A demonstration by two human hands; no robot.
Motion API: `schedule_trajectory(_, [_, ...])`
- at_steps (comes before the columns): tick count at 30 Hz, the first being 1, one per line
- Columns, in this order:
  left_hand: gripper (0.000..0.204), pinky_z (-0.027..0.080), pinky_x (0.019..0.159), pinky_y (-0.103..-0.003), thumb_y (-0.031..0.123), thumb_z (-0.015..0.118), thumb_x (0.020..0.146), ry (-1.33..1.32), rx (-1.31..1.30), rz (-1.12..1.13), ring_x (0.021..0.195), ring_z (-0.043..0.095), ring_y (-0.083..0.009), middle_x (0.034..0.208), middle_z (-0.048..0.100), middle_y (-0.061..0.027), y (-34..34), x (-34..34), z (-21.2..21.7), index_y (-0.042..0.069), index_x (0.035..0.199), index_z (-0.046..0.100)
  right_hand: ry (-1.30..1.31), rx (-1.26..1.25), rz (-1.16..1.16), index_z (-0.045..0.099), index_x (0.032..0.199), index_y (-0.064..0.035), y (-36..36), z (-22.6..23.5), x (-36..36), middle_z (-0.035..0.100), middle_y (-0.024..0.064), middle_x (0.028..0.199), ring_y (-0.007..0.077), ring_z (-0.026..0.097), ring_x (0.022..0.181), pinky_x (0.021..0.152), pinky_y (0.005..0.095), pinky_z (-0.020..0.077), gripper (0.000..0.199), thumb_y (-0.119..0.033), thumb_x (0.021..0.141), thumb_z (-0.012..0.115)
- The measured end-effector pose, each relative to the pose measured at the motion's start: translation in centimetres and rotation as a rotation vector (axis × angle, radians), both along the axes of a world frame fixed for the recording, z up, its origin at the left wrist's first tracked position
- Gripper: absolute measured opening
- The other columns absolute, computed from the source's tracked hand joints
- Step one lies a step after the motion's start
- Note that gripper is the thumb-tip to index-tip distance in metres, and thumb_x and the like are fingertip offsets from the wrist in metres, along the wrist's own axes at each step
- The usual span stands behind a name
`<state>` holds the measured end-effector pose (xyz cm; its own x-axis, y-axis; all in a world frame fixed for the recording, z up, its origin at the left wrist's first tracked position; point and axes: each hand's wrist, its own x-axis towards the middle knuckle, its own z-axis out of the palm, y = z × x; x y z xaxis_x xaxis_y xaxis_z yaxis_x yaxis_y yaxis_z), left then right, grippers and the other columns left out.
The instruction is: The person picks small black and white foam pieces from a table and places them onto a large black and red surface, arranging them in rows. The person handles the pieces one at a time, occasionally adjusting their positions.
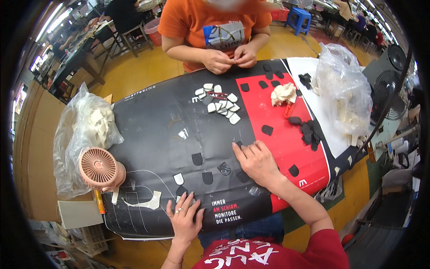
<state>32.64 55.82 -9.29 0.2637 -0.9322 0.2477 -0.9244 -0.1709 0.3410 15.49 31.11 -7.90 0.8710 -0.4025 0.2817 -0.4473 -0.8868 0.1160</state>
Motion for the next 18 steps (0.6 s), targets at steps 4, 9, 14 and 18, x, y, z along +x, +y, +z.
schedule_trajectory(4, [0.019, 0.017, 0.118, -0.049, 0.021, 0.075, 0.083, -0.003, -0.051, 0.071, 0.124, 0.058, -0.0271, 0.124, 0.068, -0.0075, 0.2, 0.6, -0.2, 0.012, 0.100, 0.073, -0.010, -0.079, 0.064, 0.063, 0.127, -0.0002, -0.6, 0.1, -0.1, 0.070, 0.0073, 0.097, 0.0186, 0.064, 0.079, 0.090, 0.0421, 0.0508, 0.046, -0.008, 0.082, 0.062])
schedule_trajectory(9, [0.020, 0.019, 0.117, -0.048, 0.018, 0.076, 0.080, -0.017, -0.136, 0.120, 0.121, 0.059, -0.0268, 0.124, 0.067, -0.0085, -0.2, -0.4, -0.4, 0.013, 0.099, 0.073, -0.255, 0.086, 0.032, 0.064, 0.127, -0.0006, -0.4, 1.6, -1.0, 0.067, 0.0042, 0.086, 0.0170, 0.064, 0.076, 0.084, 0.0386, 0.0507, 0.048, -0.012, 0.081, 0.068])
schedule_trajectory(14, [0.025, 0.024, 0.115, -0.045, 0.014, 0.077, 0.077, 0.060, -0.236, 0.082, 0.116, 0.061, -0.0250, 0.123, 0.066, -0.0089, -1.1, -1.8, 0.3, 0.014, 0.102, 0.073, -0.297, 0.165, 0.158, 0.064, 0.127, -0.0033, 3.3, 2.9, -2.3, 0.069, 0.0032, 0.091, 0.0163, 0.064, 0.076, 0.077, 0.0354, 0.0505, 0.046, -0.014, 0.082, 0.068])
schedule_trajectory(18, [0.040, 0.025, 0.114, -0.042, 0.013, 0.077, 0.077, 0.181, -0.222, -0.038, 0.117, 0.062, -0.0235, 0.126, 0.065, -0.0088, -2.0, -3.4, 0.5, 0.011, 0.116, 0.068, -0.167, 0.152, 0.349, 0.066, 0.124, -0.0060, 7.8, 1.9, -1.7, 0.069, 0.0048, 0.098, 0.0158, 0.066, 0.089, 0.087, 0.0369, 0.0510, 0.039, -0.022, 0.088, 0.062])
